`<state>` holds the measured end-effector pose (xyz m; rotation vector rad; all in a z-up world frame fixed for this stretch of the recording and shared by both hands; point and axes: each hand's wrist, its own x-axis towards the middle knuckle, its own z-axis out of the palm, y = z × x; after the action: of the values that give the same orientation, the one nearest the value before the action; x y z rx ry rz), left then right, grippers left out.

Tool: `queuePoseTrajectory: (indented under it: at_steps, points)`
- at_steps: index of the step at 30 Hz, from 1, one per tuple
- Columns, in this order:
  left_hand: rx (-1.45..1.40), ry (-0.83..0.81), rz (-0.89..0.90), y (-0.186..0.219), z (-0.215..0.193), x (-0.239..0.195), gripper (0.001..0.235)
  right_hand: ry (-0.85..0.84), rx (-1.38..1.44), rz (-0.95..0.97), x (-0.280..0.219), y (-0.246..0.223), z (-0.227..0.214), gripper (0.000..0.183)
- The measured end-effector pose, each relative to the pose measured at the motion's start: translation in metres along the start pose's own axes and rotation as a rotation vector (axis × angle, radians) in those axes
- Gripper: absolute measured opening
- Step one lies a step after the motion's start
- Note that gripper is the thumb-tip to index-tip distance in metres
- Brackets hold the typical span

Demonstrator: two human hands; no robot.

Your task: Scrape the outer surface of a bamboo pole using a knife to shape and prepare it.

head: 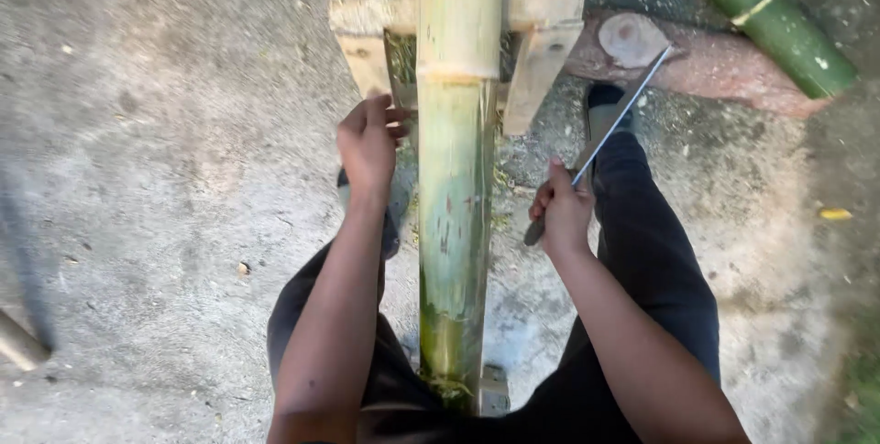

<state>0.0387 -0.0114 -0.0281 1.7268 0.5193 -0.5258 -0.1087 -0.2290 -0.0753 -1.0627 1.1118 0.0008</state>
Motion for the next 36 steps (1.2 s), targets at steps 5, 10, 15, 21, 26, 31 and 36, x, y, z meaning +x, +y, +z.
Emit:
queuePoseTrajectory:
  at_steps: [5, 10, 15, 21, 26, 31, 36]
  points:
    - [0.395, 0.232, 0.759, 0.047, 0.008, -0.048, 0.065, 0.041, 0.026, 0.158, 0.01, -0.034, 0.004, 0.04]
    - [0.317, 0.048, 0.305, -0.026, -0.018, -0.011, 0.049, -0.064, 0.066, 0.172, 0.041, -0.019, -0.028, 0.044]
    - [0.63, 0.031, 0.472, -0.009, -0.031, -0.13, 0.058, -0.132, 0.113, 0.171, 0.033, -0.042, -0.02, 0.039]
    - [1.098, -0.324, 0.399, -0.016, -0.034, -0.242, 0.143, -0.175, 0.093, 0.096, 0.037, -0.046, -0.014, 0.038]
    - [1.299, -0.755, 0.115, -0.028, -0.092, -0.216, 0.077, -0.181, 0.086, 0.083, 0.037, -0.047, -0.012, 0.037]
    - [1.021, 0.139, 0.557, -0.027, -0.102, -0.182, 0.039, -0.142, 0.087, 0.081, 0.032, -0.051, -0.009, 0.036]
    - [1.008, 0.013, 0.788, -0.022, -0.003, -0.215, 0.095, -0.127, 0.09, 0.079, 0.028, -0.06, -0.005, 0.038]
